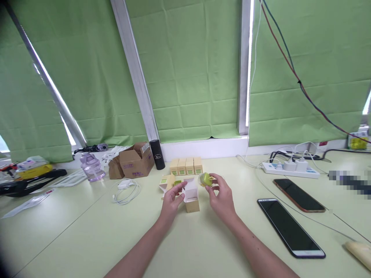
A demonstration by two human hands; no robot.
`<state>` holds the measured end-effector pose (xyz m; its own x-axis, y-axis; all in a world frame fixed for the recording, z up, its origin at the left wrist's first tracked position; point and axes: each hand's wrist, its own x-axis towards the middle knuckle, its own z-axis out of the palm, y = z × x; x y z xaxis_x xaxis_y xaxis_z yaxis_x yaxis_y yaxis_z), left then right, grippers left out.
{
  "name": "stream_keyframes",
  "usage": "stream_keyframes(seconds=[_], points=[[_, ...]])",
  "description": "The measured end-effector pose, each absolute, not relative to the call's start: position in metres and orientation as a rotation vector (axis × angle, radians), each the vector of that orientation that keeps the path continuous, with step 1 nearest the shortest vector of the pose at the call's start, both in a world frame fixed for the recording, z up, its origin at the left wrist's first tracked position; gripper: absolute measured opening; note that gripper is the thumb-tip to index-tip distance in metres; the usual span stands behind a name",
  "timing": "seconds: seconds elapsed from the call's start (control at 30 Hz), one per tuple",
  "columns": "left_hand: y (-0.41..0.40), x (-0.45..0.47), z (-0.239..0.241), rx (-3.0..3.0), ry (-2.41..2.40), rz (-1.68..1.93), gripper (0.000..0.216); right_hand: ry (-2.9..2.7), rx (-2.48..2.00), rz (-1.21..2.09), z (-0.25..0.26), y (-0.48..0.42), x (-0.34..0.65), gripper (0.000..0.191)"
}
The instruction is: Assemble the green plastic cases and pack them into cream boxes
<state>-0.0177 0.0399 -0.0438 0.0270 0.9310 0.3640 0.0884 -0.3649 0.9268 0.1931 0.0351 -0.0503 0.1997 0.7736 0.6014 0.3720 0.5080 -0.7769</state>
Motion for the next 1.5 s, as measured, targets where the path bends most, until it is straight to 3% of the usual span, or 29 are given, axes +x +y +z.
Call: stream_keyframes(seconds=[0.37, 1.5], points=[[0.035, -0.016, -0.04, 1.565, 0.997, 1.359, 0.048, -1.564, -0.851, 0.402, -0.048, 0.011, 0.171, 0.039], [0.047, -0.014, -0.046, 1.16, 0.876, 1.387, 0.056, -1.765, -1.017, 0.287, -0.059, 0.024, 0.179, 0.038]])
